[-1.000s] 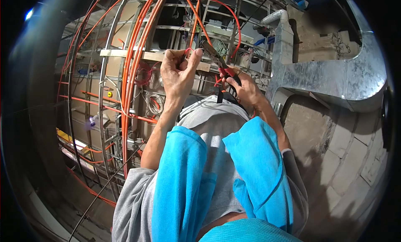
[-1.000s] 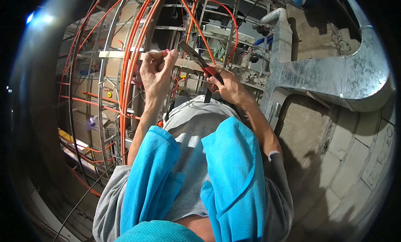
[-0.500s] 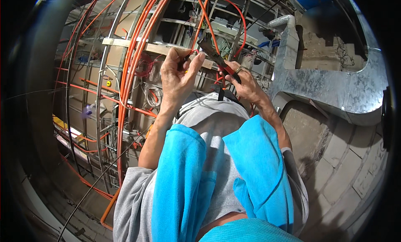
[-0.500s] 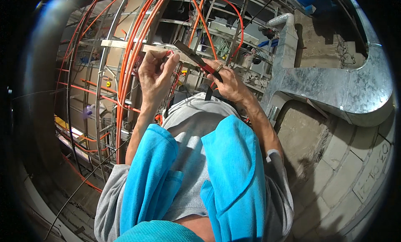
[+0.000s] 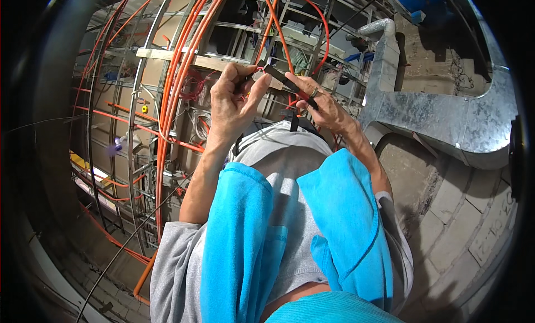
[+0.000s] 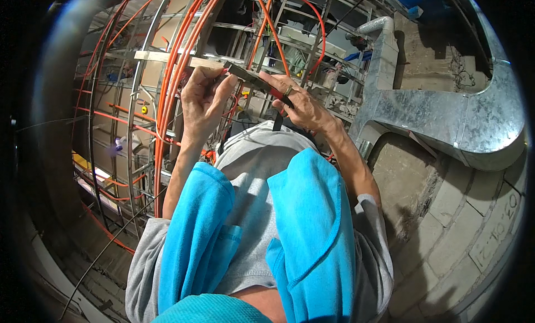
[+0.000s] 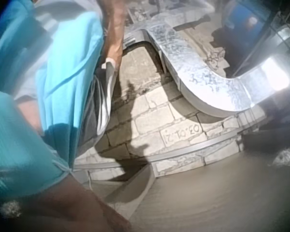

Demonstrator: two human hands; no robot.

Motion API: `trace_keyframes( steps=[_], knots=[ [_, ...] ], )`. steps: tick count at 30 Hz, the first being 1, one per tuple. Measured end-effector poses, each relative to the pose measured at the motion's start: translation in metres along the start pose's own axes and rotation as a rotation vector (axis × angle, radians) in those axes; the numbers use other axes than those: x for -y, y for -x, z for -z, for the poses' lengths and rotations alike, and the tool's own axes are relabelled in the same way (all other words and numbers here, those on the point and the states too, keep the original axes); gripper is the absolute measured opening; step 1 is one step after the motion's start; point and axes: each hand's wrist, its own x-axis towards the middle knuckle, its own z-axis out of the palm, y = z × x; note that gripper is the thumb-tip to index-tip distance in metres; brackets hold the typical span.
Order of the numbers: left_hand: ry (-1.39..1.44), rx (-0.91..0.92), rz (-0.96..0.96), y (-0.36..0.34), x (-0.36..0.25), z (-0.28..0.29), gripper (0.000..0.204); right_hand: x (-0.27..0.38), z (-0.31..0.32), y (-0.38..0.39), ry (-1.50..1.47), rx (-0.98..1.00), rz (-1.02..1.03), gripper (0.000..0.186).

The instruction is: The person pulls wire through overhead conduit framework, connects wires together, wraps the connection with electrical tape, and trims the wire using pliers.

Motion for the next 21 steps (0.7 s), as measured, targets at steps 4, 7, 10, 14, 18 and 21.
trace_keyframes(
  steps=[4,7,10,14,18,21],
  knots=[
    [0.023,0.034,0.085,0.003,-0.012,0.005,0.023,-0.003,0.003,-0.002,-0.075,0.023,-0.009,0.085],
    [0.003,0.058,0.082,0.002,-0.011,0.008,0.024,-0.002,0.007,-0.001,-0.120,0.046,-0.032,0.086],
    [0.021,0.057,0.060,0.000,-0.011,0.009,0.025,0.001,0.010,-0.003,-0.022,0.077,-0.012,0.086],
    [0.015,0.089,0.073,-0.001,-0.009,0.011,0.024,0.001,0.012,-0.002,0.014,0.056,0.015,0.086],
    [0.070,0.110,0.094,-0.002,-0.006,0.014,0.023,0.002,0.013,-0.003,0.121,0.019,0.089,0.086],
    [0.048,0.121,0.078,-0.004,-0.005,0.015,0.023,0.000,0.012,-0.003,0.128,0.005,0.092,0.087]
  ],
)
